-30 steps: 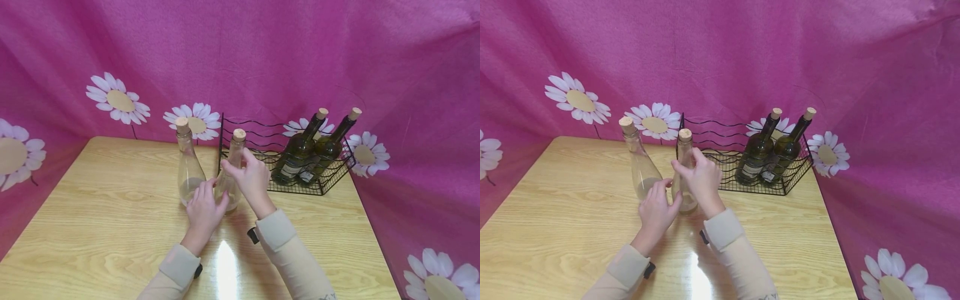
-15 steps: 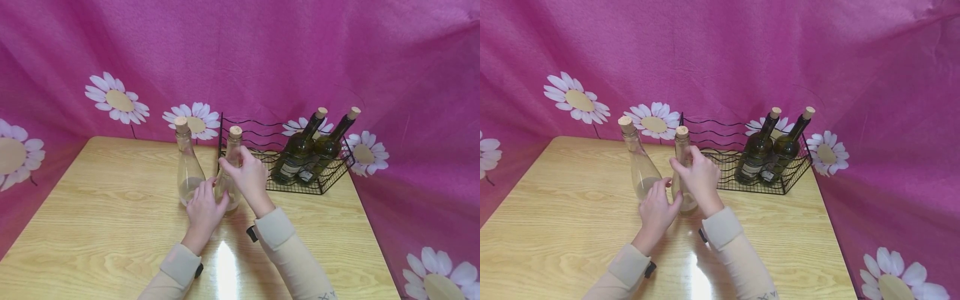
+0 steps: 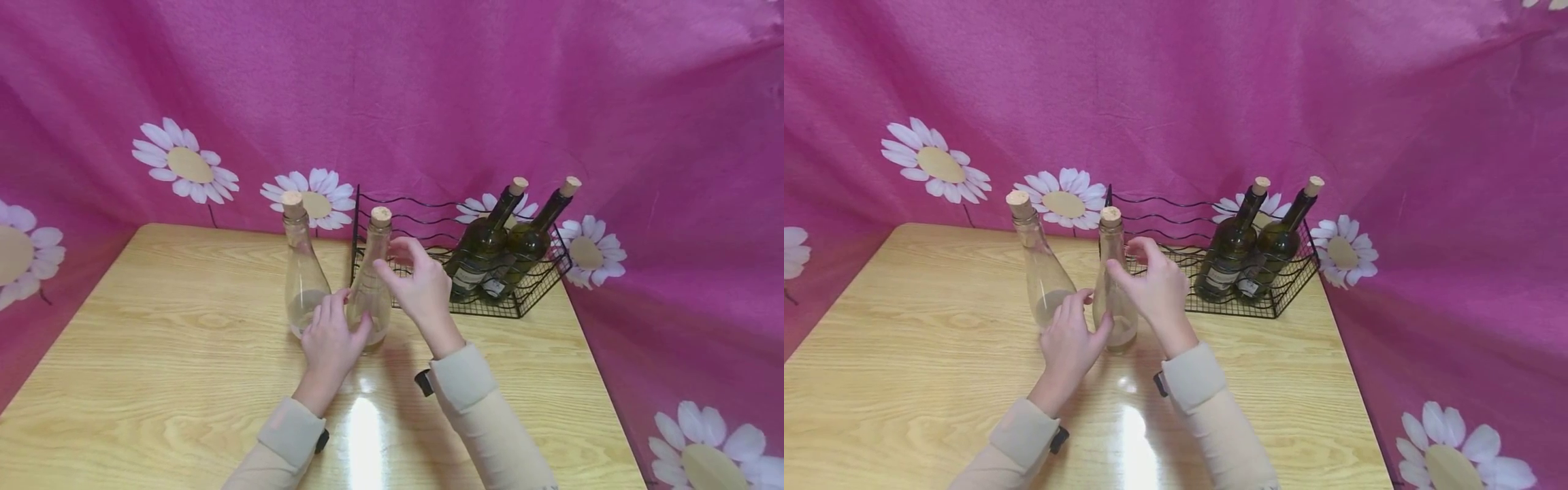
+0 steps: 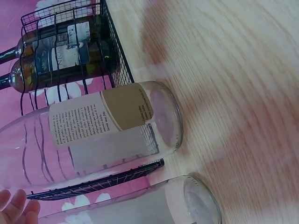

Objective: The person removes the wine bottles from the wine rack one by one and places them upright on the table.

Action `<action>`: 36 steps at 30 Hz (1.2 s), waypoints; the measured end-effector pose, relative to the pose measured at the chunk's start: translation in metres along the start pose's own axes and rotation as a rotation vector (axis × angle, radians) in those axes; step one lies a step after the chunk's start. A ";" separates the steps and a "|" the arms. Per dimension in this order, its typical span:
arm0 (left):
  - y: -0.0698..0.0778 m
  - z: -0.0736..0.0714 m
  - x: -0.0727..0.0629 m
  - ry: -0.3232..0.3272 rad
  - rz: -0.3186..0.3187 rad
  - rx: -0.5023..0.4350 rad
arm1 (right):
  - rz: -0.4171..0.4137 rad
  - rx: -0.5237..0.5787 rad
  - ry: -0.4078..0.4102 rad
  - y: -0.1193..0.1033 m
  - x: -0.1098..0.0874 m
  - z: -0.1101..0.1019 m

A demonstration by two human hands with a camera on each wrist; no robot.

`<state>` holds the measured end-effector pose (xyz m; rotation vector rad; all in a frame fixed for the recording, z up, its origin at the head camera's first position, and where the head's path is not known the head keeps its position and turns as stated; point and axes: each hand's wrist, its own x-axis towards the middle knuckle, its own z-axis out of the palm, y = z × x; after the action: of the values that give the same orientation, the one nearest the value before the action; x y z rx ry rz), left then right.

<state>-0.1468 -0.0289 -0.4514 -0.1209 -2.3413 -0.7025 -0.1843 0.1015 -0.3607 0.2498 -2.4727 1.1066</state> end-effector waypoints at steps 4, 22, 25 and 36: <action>0.001 -0.001 0.000 -0.006 -0.019 -0.014 | -0.019 0.016 0.026 0.005 -0.001 -0.003; 0.019 0.006 0.002 0.283 0.298 -0.223 | 0.026 0.064 0.108 0.033 -0.005 -0.020; 0.023 0.009 0.000 0.266 0.342 -0.237 | 0.045 0.063 0.113 0.037 -0.004 -0.022; 0.037 0.023 -0.004 0.124 0.441 -0.204 | 0.063 0.049 0.125 0.048 -0.006 -0.025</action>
<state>-0.1479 0.0148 -0.4516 -0.6432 -2.0207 -0.6982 -0.1870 0.1526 -0.3809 0.1145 -2.3596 1.1733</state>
